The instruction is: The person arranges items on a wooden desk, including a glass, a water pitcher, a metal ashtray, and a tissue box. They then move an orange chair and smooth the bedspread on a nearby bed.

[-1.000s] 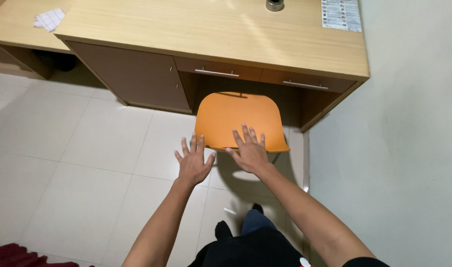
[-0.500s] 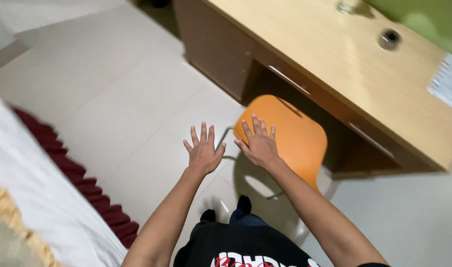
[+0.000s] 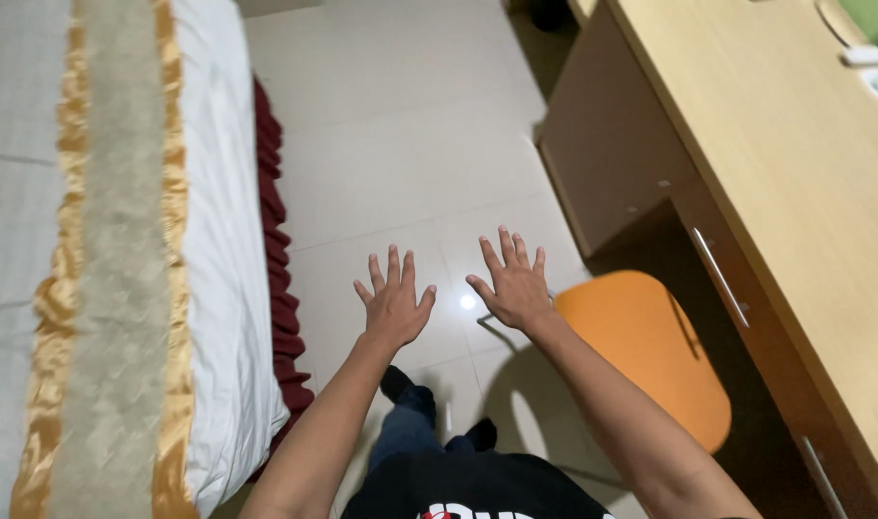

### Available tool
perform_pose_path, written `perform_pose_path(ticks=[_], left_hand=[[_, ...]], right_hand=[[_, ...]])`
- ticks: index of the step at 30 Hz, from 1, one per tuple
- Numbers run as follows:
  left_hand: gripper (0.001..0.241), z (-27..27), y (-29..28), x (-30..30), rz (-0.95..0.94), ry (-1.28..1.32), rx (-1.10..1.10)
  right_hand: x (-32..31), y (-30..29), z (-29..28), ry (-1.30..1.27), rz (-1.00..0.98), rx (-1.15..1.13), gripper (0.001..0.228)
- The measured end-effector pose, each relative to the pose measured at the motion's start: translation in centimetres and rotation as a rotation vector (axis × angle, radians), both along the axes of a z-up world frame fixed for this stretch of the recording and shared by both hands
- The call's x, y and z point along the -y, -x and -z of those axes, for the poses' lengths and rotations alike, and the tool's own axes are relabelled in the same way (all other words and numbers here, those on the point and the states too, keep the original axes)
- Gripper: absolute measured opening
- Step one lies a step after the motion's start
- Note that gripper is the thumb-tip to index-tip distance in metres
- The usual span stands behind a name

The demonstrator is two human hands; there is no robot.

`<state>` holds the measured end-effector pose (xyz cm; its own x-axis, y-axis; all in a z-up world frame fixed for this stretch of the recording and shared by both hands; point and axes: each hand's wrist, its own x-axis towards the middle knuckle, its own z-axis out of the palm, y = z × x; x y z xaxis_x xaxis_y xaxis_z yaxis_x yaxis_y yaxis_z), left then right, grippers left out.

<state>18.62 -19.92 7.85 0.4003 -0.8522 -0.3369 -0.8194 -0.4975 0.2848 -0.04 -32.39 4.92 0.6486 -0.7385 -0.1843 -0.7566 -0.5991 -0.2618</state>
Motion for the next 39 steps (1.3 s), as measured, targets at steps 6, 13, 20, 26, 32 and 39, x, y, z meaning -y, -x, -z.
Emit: perform_pose_path(ticks=[6,13,20,26,32,39], left_hand=[[0.080,-0.9,-5.6,-1.6,-0.137,0.030,0.028],[0.079,-0.9,-12.4,-3.4,-0.309,-0.004,0.030],[0.079,-1.1,-18.3,-6.4,-0.452,0.055,0.024],[0.078,-0.3,-21.7,-10.7,-0.595,0.036,0.027],[0.078,-0.9,-23.4,-14.8,-0.801,0.067,0.027],[0.071,-1.2,-24.4,-18.1,-1.032,0.133,0.064]], right_hand=[[1.2,-7.5,-1.5,0.019,-0.148,0.073,0.079],[2.5,-16.3,-2.6,0.061,-0.310,0.096,0.077],[2.1,-25.7,-3.3,0.067,-0.461,0.090,0.077],[-0.7,-32.5,-3.4,0.068,-0.625,0.077,0.077],[-3.3,-38.7,-4.0,0.080,-0.832,0.060,0.077],[-6.5,-44.8,-6.2,0.074,-1.082,0.059,0.078]])
